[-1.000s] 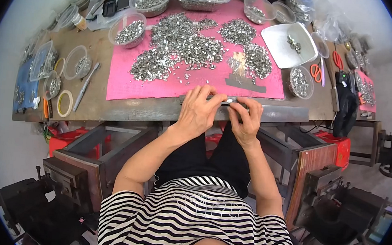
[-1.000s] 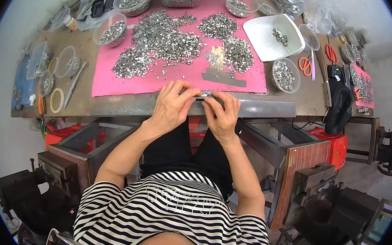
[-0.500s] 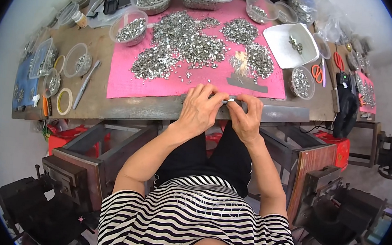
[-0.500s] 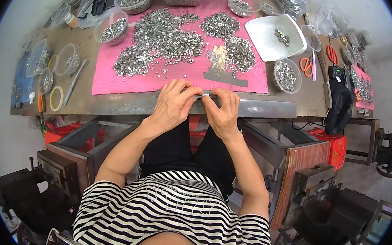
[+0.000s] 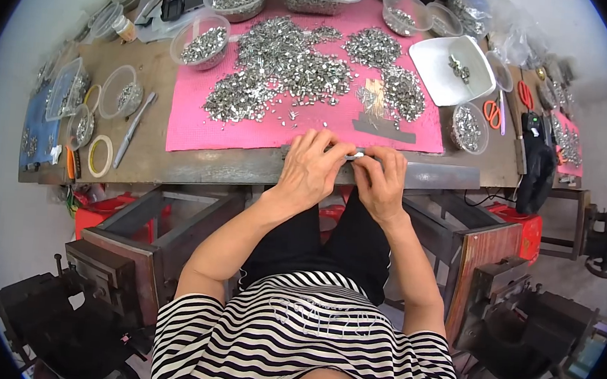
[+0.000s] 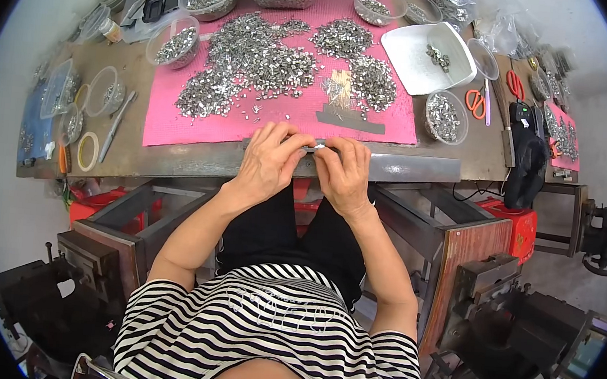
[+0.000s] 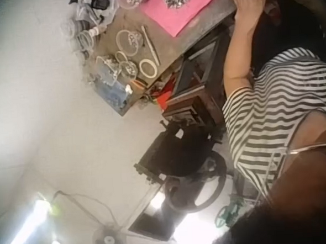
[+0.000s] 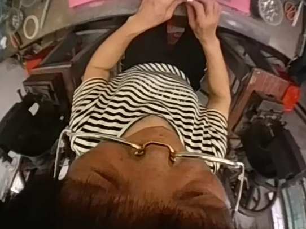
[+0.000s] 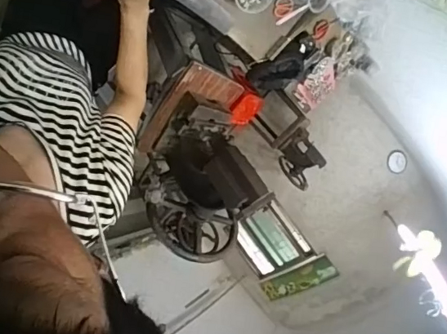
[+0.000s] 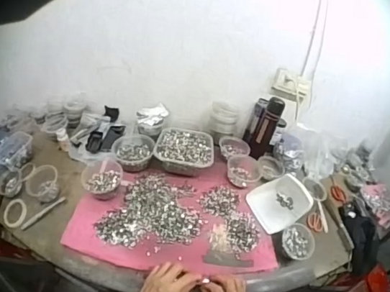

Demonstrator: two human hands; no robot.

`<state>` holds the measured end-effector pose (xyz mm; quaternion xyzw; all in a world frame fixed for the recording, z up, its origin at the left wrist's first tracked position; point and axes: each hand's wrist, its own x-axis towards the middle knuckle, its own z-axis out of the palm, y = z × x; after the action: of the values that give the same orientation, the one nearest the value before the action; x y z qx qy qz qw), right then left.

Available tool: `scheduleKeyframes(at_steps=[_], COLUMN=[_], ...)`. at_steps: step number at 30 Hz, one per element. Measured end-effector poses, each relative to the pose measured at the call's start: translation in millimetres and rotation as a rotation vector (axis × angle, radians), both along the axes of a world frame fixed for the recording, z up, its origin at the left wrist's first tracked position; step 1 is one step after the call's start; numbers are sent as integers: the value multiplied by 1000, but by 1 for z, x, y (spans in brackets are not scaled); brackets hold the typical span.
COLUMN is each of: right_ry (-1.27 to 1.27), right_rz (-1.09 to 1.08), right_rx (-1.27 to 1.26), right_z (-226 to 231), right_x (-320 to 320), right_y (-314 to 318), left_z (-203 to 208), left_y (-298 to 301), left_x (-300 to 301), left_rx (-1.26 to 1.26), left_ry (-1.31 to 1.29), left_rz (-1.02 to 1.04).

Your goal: The person assembles small metal components by placing them into a jig and then pressing them together with a manual hand press.

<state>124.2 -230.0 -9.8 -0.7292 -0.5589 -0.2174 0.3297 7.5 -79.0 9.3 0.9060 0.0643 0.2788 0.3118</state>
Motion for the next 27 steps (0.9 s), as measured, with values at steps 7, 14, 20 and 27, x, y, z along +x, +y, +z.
scheduleKeyframes(at_steps=[7,14,20,27], right_ry=[179,304,362,299], right_rz=[5,-11,-117,-36], right_rx=[64,109,97,-80], right_z=[3,8,21,26], right_x=[-2,-1,31,69], right_y=[-3,-2,-3,9], left_z=[0,0,2,3], left_y=[1,0,0,-1], left_x=[-1,0,0,-2], left_rx=[9,0,18,7], left_ry=[4,9,17,20], left_rz=[1,-6,0,-8])
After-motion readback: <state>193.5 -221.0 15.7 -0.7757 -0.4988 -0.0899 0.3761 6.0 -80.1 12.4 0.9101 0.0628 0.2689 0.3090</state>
